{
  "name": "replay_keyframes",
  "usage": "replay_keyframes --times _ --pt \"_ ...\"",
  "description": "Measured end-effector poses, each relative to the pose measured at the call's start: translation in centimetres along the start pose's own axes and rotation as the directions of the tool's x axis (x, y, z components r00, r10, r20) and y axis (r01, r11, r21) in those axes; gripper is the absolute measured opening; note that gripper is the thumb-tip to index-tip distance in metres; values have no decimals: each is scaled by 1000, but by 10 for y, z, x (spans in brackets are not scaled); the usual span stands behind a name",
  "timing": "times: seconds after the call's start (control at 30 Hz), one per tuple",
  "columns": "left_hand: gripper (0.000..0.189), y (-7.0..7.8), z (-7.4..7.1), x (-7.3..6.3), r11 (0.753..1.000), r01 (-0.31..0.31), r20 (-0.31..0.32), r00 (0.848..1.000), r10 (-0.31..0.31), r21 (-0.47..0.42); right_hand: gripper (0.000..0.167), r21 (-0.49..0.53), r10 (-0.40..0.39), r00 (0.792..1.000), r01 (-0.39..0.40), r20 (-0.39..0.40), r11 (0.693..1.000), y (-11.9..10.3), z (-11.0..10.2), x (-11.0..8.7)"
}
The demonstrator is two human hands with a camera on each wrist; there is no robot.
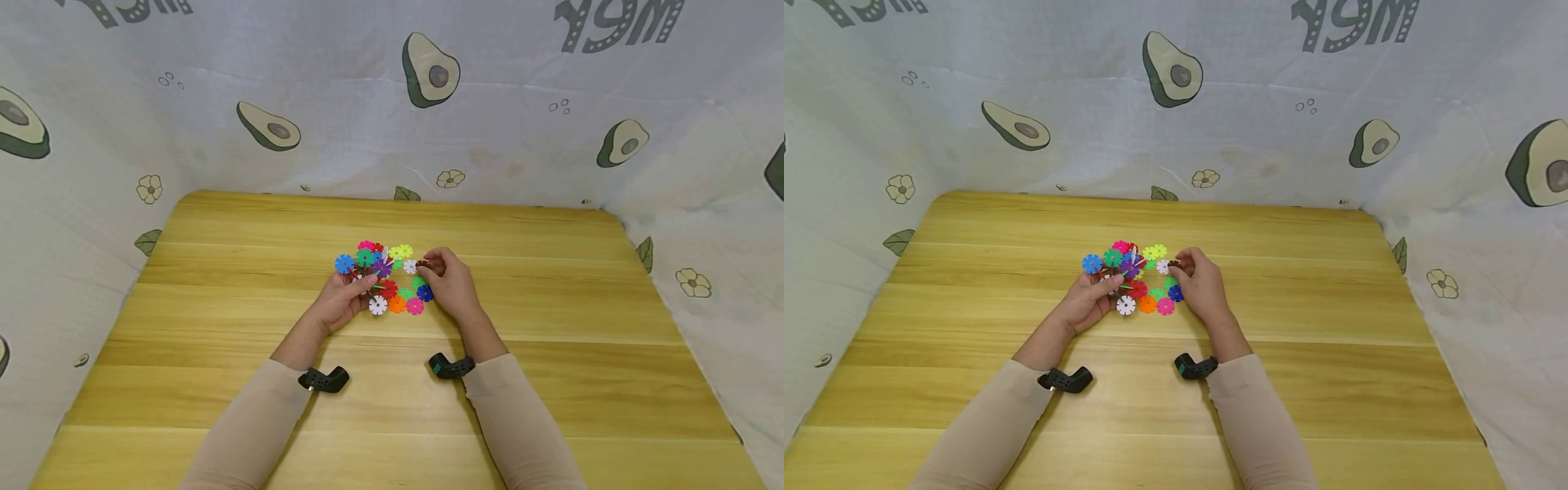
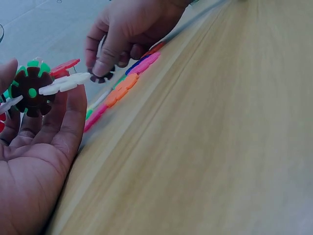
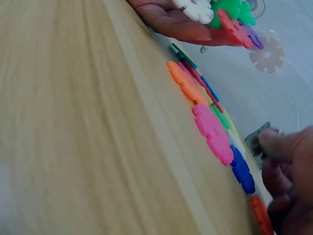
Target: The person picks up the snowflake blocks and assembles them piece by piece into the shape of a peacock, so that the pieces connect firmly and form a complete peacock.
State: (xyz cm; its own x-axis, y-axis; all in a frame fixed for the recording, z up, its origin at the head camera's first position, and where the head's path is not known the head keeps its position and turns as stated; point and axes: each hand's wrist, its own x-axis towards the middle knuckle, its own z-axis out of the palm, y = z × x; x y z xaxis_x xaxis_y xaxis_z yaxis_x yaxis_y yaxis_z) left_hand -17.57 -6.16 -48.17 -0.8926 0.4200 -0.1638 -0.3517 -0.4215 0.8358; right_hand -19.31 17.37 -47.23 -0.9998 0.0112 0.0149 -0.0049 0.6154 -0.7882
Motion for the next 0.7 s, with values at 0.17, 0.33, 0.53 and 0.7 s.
replay_keyframes --times 0.17,0.33,0.53,0.7 --pt "21 1 0 1 1000 -2 -11 1000 2 2 20 189 -92 996 89 7 978 -3 2 -3" --pt "18 0 1 2 1000 -3 -36 999 2 -21 15 340 -175 984 155 30 927 -7 7 -7" --pt "16 -1 0 3 999 -22 -27 999 21 -28 14 389 -229 973 199 32 900 -12 14 -10" --pt "13 -1 0 2 999 -26 -20 999 26 -27 13 405 -232 972 200 30 892 -12 17 -11"
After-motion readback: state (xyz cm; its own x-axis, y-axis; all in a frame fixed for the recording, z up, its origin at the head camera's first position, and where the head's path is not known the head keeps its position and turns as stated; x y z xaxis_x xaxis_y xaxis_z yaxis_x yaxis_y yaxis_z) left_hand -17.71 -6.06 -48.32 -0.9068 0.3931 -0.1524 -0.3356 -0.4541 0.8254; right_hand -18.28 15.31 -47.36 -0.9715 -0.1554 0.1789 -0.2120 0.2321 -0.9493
